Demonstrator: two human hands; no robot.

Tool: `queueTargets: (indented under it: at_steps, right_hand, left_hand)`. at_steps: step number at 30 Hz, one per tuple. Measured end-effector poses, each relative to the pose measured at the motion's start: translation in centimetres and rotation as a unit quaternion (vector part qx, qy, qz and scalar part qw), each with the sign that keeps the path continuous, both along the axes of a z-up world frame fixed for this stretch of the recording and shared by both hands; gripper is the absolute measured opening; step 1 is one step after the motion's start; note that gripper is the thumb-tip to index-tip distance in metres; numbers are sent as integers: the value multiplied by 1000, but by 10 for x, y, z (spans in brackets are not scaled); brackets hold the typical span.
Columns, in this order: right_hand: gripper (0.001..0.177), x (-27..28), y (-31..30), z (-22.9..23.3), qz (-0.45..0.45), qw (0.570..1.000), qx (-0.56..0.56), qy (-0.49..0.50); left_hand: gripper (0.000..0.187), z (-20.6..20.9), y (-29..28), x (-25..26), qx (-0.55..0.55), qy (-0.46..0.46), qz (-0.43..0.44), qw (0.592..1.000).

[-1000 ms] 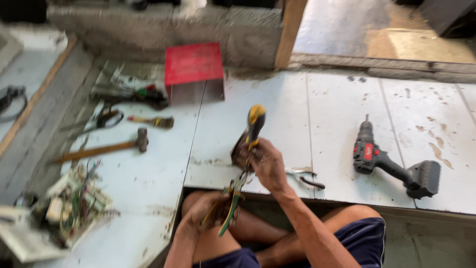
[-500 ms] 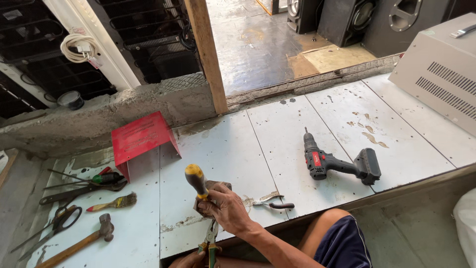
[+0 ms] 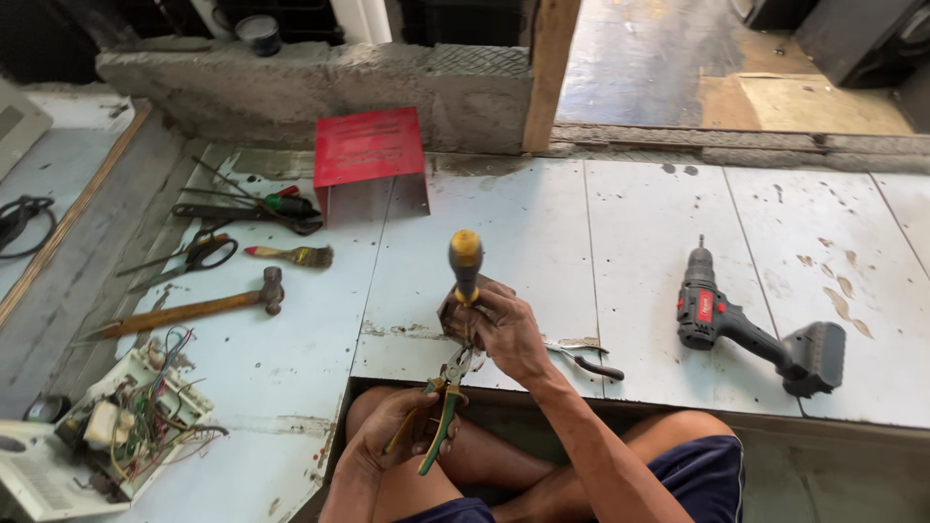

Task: The person sits on the floor and uses pliers and a screwdriver to work on a cylindrical electrical component, likely a motor stator. They manipulate wires and parts of the component while surrounded by various tools on a white table.

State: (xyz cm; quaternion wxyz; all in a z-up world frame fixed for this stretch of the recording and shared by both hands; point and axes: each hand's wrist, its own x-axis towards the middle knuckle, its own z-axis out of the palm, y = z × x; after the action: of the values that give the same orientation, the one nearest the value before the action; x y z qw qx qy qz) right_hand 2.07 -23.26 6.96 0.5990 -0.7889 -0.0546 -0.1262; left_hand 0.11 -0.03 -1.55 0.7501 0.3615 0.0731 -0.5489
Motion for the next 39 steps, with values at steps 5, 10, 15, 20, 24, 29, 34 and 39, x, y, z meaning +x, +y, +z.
queueTargets:
  at_steps: [5,10,15,20,24,29,34,39]
  right_hand:
    - [26,-10,-3,13,30,999,-20,-7]
    - [25,-3,-2,-4,-16,1000,-18,0]
    - [20,-9,-4,16,33,999,9,-24]
    - [20,-6,2,14,-10,998,10,66]
    - [16,3,-6,-12,-30,999,-10,-35]
    - [37,-10,-2,9,15,1000,19,8]
    - [19,-1,-4,-7,-39,999,17,28]
    - [17,-3,-11,-16,-7,1000,4,-4]
  left_hand:
    - [39,-2,-3,-2,-28,15,8,999]
    - [41,-4,-3,-2,-20,5,3,1000]
    - [45,-10,-4,0,-33,2,-5,999]
    - [42,-3,-3,-3,-27,-6,-12,1000]
    - [40,-4,-4,-3,-14,-11,4,1000]
    - [40,-12,-2,-3,-13,11,4,1000]
    - [39,1,-5,-5,-8,6,12,1000]
    - [33,-3,-6,-6,-30,-14,18,999]
